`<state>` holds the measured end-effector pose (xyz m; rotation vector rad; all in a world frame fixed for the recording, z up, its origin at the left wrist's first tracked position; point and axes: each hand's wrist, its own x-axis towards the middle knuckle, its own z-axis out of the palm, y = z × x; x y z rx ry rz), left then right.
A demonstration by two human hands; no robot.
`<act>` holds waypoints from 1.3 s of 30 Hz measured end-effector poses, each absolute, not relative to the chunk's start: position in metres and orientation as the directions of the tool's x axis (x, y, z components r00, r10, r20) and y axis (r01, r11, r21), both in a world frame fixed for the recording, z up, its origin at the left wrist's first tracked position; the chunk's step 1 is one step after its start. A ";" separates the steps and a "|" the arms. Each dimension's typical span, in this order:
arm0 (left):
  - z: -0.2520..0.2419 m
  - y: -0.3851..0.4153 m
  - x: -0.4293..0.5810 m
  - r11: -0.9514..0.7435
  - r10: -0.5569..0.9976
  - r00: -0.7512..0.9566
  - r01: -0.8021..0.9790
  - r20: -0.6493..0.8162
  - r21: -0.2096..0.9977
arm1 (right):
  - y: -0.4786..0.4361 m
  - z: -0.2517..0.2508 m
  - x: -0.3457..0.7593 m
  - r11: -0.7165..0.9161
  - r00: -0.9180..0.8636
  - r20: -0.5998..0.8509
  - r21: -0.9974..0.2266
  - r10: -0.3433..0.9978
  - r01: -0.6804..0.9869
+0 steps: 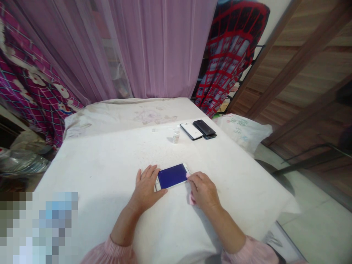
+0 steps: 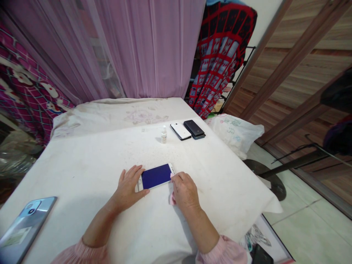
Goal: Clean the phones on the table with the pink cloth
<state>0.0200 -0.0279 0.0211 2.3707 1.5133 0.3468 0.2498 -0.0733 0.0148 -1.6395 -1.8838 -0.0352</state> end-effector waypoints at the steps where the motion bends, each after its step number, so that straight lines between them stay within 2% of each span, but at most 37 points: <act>1: 0.021 -0.028 0.020 -0.395 0.910 0.412 0.836 0.040 0.381 | -0.073 0.014 0.250 0.225 -0.033 0.470 -0.359 0.882 0.906; 3: 0.021 -0.028 0.020 -0.394 0.911 0.409 0.837 0.045 0.379 | -0.073 0.013 0.248 0.232 -0.055 0.457 -0.342 0.888 0.911; 8: 0.020 -0.028 0.020 -0.399 0.910 0.412 0.833 0.050 0.383 | -0.074 0.014 0.251 0.219 -0.021 0.406 -0.446 0.913 0.868; 11: 0.020 -0.029 0.019 -0.402 0.908 0.415 0.831 0.053 0.385 | -0.076 0.016 0.257 0.182 0.004 0.370 -0.468 0.929 0.865; 16: 0.016 -0.029 0.019 -0.414 0.906 0.416 0.829 0.080 0.376 | -0.080 0.018 0.260 0.156 -0.009 0.317 -0.442 0.948 0.883; 20: 0.014 -0.029 0.018 -0.438 0.896 0.428 0.821 0.114 0.367 | -0.080 0.018 0.261 0.196 -0.029 0.372 -0.419 0.928 0.887; 24: 0.013 -0.030 0.017 -0.455 0.889 0.436 0.815 0.136 0.359 | -0.079 0.020 0.263 0.237 -0.098 0.411 -0.303 0.906 0.923; 26: 0.013 -0.031 0.018 -0.459 0.888 0.435 0.814 0.152 0.356 | -0.079 0.020 0.263 0.260 -0.127 0.414 -0.283 0.902 0.923; 33: 0.018 -0.031 0.020 -0.450 0.892 0.433 0.822 0.130 0.350 | -0.085 0.012 0.264 0.221 0.026 0.416 -0.533 0.909 0.817; 39: 0.018 -0.031 0.020 -0.447 0.894 0.430 0.823 0.130 0.351 | -0.082 0.015 0.263 0.240 0.001 0.416 -0.528 0.909 0.815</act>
